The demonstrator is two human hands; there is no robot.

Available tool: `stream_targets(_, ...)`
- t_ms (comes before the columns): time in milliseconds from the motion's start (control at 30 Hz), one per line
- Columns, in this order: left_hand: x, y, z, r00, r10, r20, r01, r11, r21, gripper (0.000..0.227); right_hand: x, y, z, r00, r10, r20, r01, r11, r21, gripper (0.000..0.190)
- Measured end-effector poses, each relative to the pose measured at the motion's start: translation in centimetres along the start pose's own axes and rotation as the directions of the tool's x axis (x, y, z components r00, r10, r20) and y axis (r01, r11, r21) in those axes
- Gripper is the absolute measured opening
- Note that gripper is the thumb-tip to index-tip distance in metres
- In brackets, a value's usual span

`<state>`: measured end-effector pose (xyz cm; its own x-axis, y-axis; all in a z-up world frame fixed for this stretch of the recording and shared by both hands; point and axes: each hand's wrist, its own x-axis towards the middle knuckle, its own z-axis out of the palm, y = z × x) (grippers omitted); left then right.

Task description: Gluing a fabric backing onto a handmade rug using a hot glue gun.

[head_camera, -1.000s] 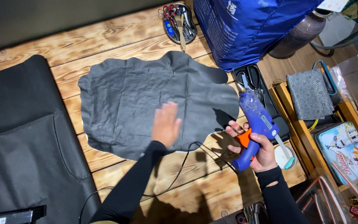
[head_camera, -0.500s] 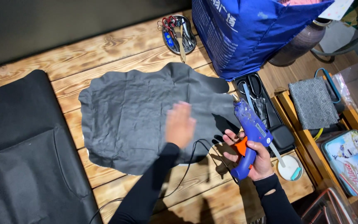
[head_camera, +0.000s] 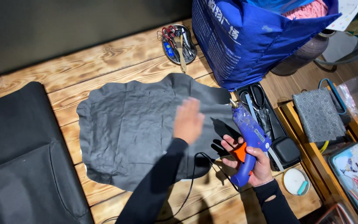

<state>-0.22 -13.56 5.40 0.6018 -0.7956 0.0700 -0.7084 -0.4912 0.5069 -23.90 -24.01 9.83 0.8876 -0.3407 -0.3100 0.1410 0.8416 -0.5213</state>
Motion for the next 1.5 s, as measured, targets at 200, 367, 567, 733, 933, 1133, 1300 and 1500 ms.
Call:
stream_targets(200,4.3,-7.5,5.0,0.961,-0.213,-0.175,0.252,0.935,0.25,0.082,0.6,-0.2,-0.6,1.0,-0.004,-0.012,0.004,1.0,-0.012,0.028)
stream_targets(367,6.7,-2.8,7.3,0.995,-0.049,-0.087,0.063,0.985,0.164,0.083,0.3,-0.8,-1.3,0.998,-0.028,-0.053,0.026,0.999,-0.041,0.028)
stream_targets(567,8.4,-6.0,7.7,0.964,-0.138,-0.228,0.157,0.985,0.065,0.075,0.0,-1.0,-2.7,0.996,-0.054,-0.067,0.053,0.998,-0.022,0.027)
stream_targets(733,8.9,-6.0,6.8,0.969,-0.189,-0.162,0.227,0.937,0.264,0.079,0.5,-0.1,-2.9,0.997,-0.037,-0.063,0.037,0.999,0.0,0.028)
stream_targets(933,9.0,-3.4,3.4,0.948,-0.303,0.096,0.268,0.925,0.271,0.068,1.2,0.7,-2.9,0.999,-0.026,-0.04,0.027,1.0,0.014,0.027)
stream_targets(1133,9.8,-8.6,8.1,0.994,0.106,0.015,-0.107,0.978,0.18,0.065,1.6,0.8,-3.3,0.997,-0.025,-0.079,0.026,1.0,0.009,0.029)
stream_targets(1300,8.8,-8.6,7.3,0.979,-0.058,-0.196,0.081,0.99,0.116,0.072,2.6,1.6,-3.2,0.997,-0.038,-0.066,0.04,0.999,0.027,0.03)
stream_targets(1500,8.3,-6.9,4.8,0.994,-0.073,-0.084,0.088,0.976,0.199,0.075,4.2,3.4,-4.1,0.999,-0.041,-0.01,0.041,0.996,0.082,0.032)
